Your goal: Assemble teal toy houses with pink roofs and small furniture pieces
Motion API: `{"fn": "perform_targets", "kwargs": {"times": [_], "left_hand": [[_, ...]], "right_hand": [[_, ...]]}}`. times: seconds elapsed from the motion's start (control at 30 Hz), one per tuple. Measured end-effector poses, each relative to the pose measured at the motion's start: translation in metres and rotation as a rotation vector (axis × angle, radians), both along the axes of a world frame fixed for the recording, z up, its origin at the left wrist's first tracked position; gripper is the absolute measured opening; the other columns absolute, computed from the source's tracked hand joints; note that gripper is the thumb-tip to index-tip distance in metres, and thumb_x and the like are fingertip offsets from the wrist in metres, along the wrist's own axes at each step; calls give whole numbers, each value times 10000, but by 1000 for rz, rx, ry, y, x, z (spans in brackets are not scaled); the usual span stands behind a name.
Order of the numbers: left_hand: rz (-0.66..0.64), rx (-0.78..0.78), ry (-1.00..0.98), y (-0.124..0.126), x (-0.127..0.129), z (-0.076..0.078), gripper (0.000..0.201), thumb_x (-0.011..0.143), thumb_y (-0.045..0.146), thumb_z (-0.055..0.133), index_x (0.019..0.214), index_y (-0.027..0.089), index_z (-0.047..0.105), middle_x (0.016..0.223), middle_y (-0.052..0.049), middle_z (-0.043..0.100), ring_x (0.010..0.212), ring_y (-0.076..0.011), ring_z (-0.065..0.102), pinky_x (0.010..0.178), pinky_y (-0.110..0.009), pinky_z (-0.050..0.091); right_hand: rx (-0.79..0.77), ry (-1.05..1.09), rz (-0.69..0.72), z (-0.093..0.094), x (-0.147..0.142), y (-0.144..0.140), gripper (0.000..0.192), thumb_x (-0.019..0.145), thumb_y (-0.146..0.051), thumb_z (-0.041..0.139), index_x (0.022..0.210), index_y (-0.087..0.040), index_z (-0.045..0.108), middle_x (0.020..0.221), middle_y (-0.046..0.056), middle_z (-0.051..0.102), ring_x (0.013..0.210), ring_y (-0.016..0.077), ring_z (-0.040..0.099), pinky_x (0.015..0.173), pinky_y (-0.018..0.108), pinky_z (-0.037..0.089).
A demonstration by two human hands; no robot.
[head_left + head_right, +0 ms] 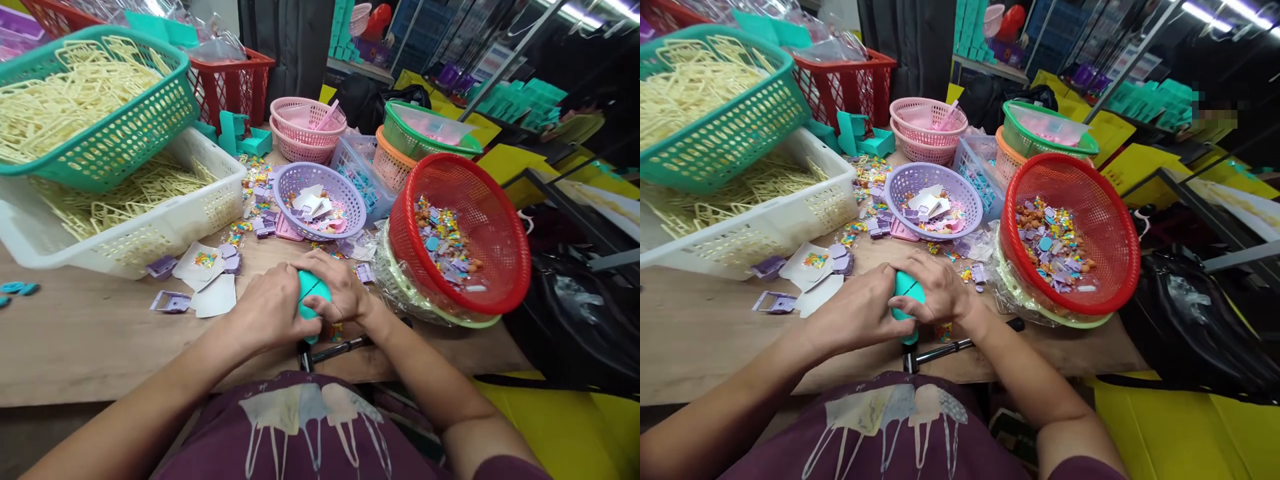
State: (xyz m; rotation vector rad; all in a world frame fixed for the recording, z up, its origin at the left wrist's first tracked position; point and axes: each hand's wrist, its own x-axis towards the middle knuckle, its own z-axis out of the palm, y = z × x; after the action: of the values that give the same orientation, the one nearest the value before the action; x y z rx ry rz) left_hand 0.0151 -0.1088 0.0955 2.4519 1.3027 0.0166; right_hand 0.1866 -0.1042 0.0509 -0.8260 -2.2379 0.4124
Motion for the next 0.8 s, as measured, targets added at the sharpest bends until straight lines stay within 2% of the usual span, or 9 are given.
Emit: {"fn": "perform_targets", "kwargs": {"times": [0.13, 0.27, 0.33, 0.4, 0.5, 0.57, 0.63, 0.73, 0.8], "left_hand": [[40, 58, 35, -5, 12, -6, 412, 772, 372, 512, 1016, 46, 573, 928, -187, 634, 886, -344, 660, 743, -408, 527], [68, 57, 5, 0, 12, -12, 433, 779, 396, 531, 1030, 45, 566, 927, -191, 649, 849, -349, 669, 731, -438, 542], [54, 67, -87, 5, 5, -14, 473, 760, 388, 575, 1089, 48, 554, 970, -191, 653, 897, -355, 664, 766, -463, 549], [-10, 116, -279, 10, -7, -19, 628, 749, 427, 644, 1248, 76, 495, 1156, -202, 613, 1077, -369, 613, 896, -508, 527], [-57, 184, -571, 14, -28, -29, 986, 705, 574, 742, 1481, 195, 265, 1445, -189, 413, 1300, -379, 464, 1054, -562, 438], [-52, 183, -643, 14, -41, -37, 1121, 660, 614, 781, 1522, 243, 168, 1503, -176, 341, 1339, -387, 428, 1085, -579, 411], [-84, 234, -655, 13, -48, -43, 1179, 623, 593, 823, 1528, 248, 151, 1498, -169, 356, 1351, -390, 417, 1110, -580, 388], [-164, 434, -609, 12, -53, -50, 1157, 630, 533, 846, 1523, 243, 169, 1435, -166, 429, 1342, -381, 418, 1124, -575, 368], [-190, 522, -562, 11, -55, -56, 1108, 672, 495, 828, 1523, 235, 168, 1421, -182, 418, 1333, -377, 414, 1113, -567, 383]], "right_hand": [[105, 98, -88, -7, -3, 1, 384, 959, -444, 406, 1102, -139, 590, 972, 139, 656, 981, 267, 623, 859, 428, 532], [74, 121, -129, -7, -5, 0, 309, 967, -348, 373, 1055, -161, 603, 948, 117, 667, 922, 241, 632, 841, 406, 526], [18, 168, -178, -6, -7, 1, 298, 971, -345, 374, 1030, -174, 611, 949, 101, 668, 910, 227, 631, 844, 387, 517], [-59, 287, -300, -6, -11, 1, 320, 992, -374, 359, 1005, -185, 617, 959, 87, 667, 925, 216, 629, 861, 372, 505], [-151, 545, -495, -11, -22, 1, 416, 1030, -426, 283, 1004, -182, 619, 979, 82, 666, 958, 208, 625, 894, 363, 489], [-192, 638, -477, -15, -29, 2, 445, 1033, -456, 266, 1084, -178, 610, 1055, 90, 662, 1025, 213, 617, 942, 371, 478], [-203, 616, -363, -15, -33, 2, 449, 1027, -472, 276, 1205, -186, 573, 1181, 98, 632, 1139, 224, 584, 1020, 394, 447], [-107, 440, -244, -9, -23, -4, 454, 1016, -447, 318, 1350, -186, 480, 1347, 123, 525, 1294, 238, 477, 1119, 440, 369], [-17, 248, -220, -5, -2, -19, 459, 987, -418, 424, 1369, -166, 460, 1361, 148, 493, 1307, 255, 446, 1121, 459, 362]]}}
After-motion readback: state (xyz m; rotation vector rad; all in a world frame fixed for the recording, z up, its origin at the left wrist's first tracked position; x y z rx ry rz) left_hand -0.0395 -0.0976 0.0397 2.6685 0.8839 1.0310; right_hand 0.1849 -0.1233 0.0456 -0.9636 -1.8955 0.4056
